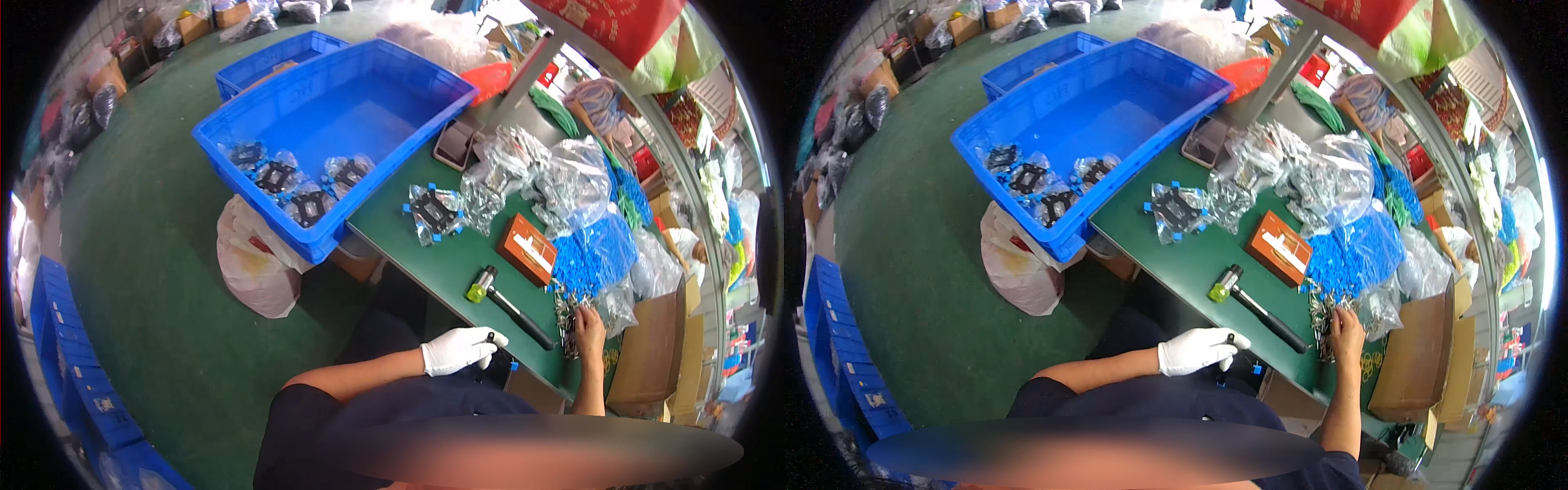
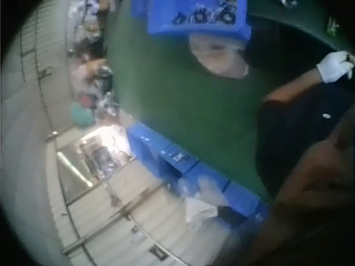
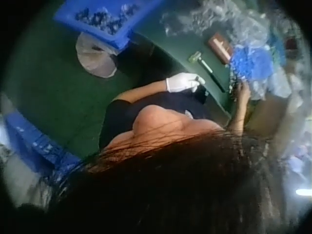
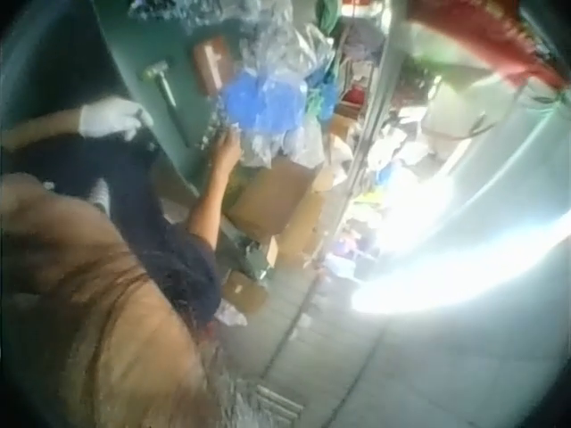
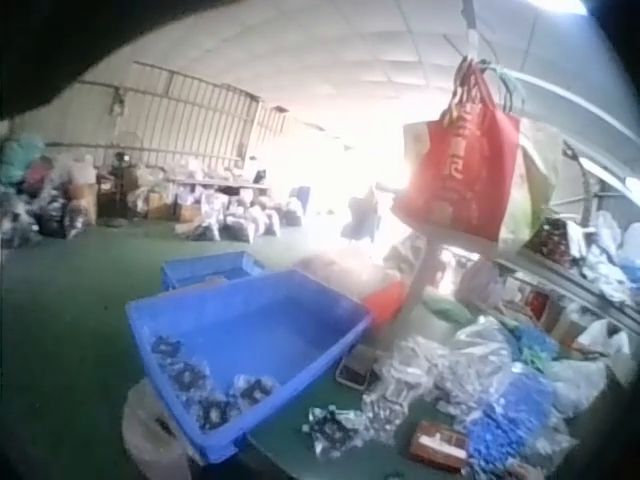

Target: The person assembles small plastic housings and metal fasteners by hand, using a hammer to secure blue pins into the components.

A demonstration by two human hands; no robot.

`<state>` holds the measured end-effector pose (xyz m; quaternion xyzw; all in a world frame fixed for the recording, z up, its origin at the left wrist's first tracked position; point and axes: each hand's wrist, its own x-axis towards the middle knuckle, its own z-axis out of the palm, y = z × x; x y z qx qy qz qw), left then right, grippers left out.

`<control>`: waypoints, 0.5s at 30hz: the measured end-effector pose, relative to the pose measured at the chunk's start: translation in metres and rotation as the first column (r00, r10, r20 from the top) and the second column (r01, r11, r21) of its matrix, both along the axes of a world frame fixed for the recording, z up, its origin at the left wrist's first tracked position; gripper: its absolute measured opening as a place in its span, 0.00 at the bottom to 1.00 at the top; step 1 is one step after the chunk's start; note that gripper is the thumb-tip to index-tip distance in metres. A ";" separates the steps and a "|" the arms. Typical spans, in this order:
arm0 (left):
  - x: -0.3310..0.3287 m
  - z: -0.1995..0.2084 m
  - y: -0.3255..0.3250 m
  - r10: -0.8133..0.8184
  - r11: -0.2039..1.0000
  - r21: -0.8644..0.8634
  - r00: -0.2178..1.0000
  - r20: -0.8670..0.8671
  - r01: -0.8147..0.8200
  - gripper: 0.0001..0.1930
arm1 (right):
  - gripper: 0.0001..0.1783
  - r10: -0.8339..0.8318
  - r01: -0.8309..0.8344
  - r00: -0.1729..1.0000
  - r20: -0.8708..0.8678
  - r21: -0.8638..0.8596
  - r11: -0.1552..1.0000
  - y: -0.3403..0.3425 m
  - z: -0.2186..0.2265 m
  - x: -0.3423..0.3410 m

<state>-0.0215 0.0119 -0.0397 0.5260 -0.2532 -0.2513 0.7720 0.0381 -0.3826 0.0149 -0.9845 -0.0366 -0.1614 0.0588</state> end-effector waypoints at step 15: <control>0.006 -0.008 -0.006 -0.043 0.999 0.013 0.998 -0.054 0.044 0.14 | 0.14 -0.012 0.004 0.991 -0.133 -0.064 0.998 0.040 0.007 0.015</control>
